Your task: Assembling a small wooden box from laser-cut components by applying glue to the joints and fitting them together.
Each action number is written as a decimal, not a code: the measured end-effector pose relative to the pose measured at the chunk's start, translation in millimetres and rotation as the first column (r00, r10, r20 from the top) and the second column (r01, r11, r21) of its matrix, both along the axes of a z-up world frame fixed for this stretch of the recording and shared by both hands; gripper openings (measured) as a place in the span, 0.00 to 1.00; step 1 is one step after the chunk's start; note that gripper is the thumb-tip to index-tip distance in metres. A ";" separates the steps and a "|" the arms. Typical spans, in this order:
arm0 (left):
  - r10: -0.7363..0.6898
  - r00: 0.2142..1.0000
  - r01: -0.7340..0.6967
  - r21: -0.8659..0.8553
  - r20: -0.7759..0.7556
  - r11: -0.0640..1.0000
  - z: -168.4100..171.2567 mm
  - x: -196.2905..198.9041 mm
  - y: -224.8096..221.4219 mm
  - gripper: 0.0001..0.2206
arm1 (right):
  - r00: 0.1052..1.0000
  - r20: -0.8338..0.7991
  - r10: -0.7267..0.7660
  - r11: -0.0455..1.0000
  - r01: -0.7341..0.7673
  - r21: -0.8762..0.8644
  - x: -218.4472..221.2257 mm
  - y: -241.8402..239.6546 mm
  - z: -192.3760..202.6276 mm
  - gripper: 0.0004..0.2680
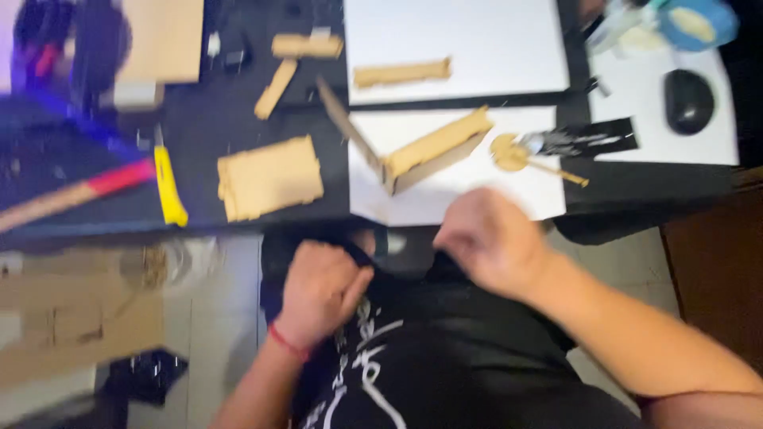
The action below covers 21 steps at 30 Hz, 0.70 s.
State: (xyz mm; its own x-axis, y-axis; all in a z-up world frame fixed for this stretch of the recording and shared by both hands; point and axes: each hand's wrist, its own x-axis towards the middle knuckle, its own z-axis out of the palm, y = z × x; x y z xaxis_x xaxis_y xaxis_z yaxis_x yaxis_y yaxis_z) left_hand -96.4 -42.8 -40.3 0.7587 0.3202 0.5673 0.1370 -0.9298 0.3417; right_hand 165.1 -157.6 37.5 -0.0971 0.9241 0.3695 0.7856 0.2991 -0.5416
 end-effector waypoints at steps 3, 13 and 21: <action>-0.013 0.996 -0.015 -0.286 -0.094 0.958 11.1 4.5 -24.8 0.05 | 0.995 0.007 -0.097 0.815 0.083 -0.574 -34.6 -2.3 -15.6 0.05; 0.069 0.997 -0.069 0.009 -0.033 0.998 26.5 29.0 -36.5 0.13 | 0.789 -0.606 -0.100 0.830 -0.271 -0.488 -53.0 -22.1 -27.2 0.22; -0.144 0.990 0.143 -0.114 -0.004 0.983 13.5 22.9 -20.4 0.08 | 0.953 -0.295 0.075 0.970 -0.138 -0.198 -34.1 -21.0 2.2 0.09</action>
State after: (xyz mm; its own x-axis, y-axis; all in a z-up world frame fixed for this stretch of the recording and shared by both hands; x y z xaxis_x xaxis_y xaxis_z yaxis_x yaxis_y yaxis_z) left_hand -73.5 -63.2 -26.8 0.8079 0.2689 0.5244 0.0096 -0.8957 0.4445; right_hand 131.0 -178.5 39.7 -0.1192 0.9744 0.1907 0.5600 0.2246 -0.7975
